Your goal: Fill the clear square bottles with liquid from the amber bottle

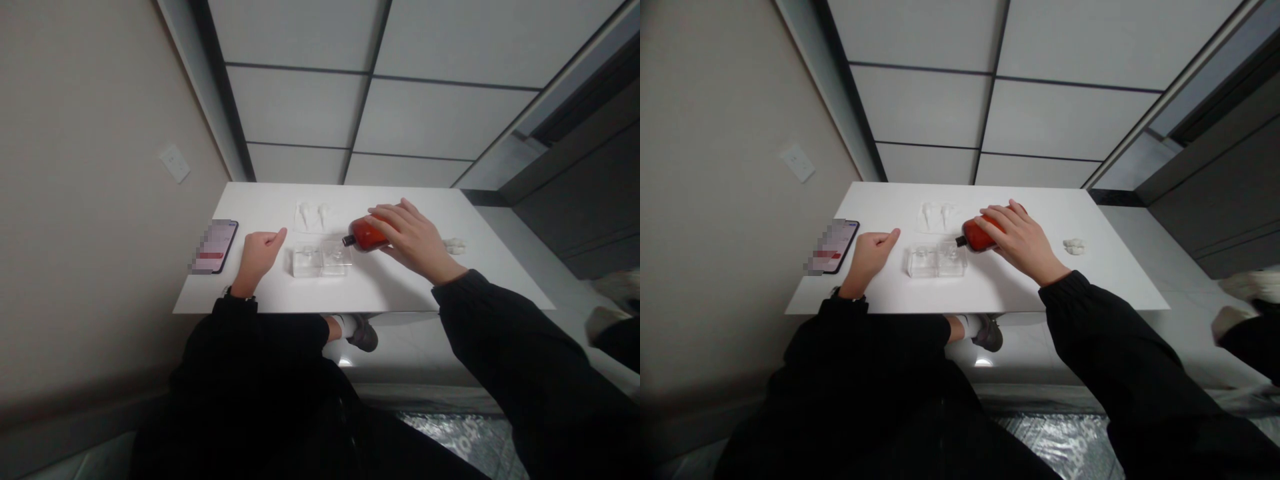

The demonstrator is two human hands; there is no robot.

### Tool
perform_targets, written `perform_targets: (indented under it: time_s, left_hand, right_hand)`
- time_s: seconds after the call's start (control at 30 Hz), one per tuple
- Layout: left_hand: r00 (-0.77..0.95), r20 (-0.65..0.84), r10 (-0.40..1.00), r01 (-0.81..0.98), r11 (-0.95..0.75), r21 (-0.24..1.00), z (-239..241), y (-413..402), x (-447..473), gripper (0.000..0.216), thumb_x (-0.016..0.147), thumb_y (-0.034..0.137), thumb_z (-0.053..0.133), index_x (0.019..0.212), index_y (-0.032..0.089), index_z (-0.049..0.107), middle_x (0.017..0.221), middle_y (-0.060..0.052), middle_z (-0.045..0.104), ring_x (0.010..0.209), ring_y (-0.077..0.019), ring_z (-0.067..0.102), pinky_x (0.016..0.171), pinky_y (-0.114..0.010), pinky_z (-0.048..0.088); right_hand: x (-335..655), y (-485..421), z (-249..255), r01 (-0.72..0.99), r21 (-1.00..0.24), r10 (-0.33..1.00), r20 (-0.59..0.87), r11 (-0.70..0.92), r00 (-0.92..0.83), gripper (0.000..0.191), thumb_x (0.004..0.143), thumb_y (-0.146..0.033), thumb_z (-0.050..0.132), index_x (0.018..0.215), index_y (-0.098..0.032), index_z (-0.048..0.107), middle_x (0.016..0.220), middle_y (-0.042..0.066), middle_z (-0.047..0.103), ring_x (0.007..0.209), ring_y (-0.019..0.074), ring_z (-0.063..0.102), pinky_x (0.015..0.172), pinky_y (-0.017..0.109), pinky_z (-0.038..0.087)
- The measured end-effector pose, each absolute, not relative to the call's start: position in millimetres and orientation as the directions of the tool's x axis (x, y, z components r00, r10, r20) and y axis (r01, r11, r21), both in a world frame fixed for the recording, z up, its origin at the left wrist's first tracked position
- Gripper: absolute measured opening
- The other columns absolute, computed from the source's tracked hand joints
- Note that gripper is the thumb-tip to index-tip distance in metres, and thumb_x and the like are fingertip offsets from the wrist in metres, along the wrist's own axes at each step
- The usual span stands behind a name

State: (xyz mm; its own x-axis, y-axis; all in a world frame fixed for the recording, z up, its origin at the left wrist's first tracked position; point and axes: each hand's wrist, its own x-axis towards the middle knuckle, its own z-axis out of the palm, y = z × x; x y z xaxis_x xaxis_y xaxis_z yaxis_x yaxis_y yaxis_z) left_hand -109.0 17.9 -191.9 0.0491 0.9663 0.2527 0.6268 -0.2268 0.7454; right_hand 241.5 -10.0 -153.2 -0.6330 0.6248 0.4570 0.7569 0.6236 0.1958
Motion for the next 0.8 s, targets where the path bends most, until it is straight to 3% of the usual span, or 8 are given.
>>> perform_targets:
  time_s: [0.8]
  left_hand:
    - [0.047, 0.261, 0.964, 0.626, -0.232, 0.744, -192.1, 17.6, -108.8, 0.056, 0.094, 0.054, 0.05, 0.059, 0.025, 0.017, 0.06, 0.004, 0.017, 0.058, -0.0123, 0.019, 0.06, -0.033, 0.015]
  right_hand:
    - [241.4, -10.4, -147.4, 0.726, 0.256, 0.582, 0.457, 0.638, -0.673, 0.058, 0.093, -0.011, 0.07, 0.149, -0.016, 0.054, 0.146, 0.022, 0.068, 0.135, 0.0383, 0.066, 0.119, 0.067, 0.047]
